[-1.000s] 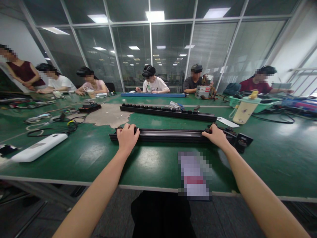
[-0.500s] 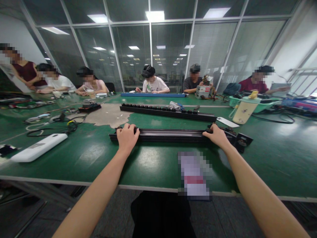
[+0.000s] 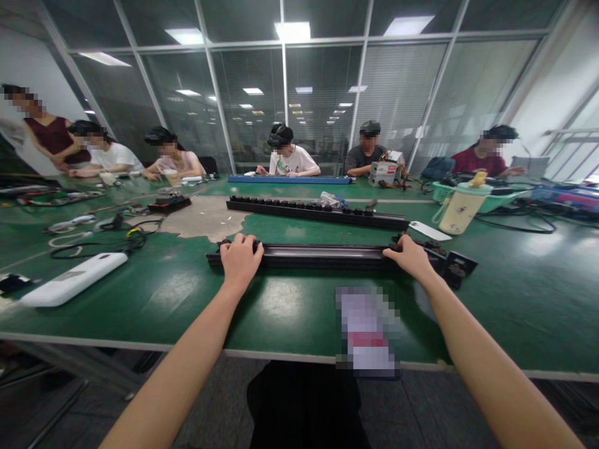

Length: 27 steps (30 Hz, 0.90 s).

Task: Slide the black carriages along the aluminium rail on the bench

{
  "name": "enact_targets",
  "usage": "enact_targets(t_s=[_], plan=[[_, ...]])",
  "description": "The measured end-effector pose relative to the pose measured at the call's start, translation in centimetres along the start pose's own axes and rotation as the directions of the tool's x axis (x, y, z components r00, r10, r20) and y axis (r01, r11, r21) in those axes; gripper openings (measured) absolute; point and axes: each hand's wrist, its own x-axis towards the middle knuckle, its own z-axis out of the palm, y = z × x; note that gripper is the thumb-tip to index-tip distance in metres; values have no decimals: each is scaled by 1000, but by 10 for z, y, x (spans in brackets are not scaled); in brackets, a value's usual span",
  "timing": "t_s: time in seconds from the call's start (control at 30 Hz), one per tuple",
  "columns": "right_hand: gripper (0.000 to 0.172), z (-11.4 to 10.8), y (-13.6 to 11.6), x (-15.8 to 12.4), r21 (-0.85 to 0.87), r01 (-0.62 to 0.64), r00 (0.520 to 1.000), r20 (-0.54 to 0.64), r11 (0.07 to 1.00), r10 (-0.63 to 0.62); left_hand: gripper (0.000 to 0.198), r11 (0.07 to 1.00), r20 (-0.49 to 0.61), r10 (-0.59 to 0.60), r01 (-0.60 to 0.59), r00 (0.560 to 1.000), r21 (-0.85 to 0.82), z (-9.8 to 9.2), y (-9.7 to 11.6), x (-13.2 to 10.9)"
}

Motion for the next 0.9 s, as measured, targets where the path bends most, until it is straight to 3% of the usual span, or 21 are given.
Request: enact_targets(t_s=[0.9], plan=[[34, -8, -3, -5, 26, -36, 999, -5, 999, 36, 32, 1000, -8, 2, -3, 1000, -5, 1, 0, 0]])
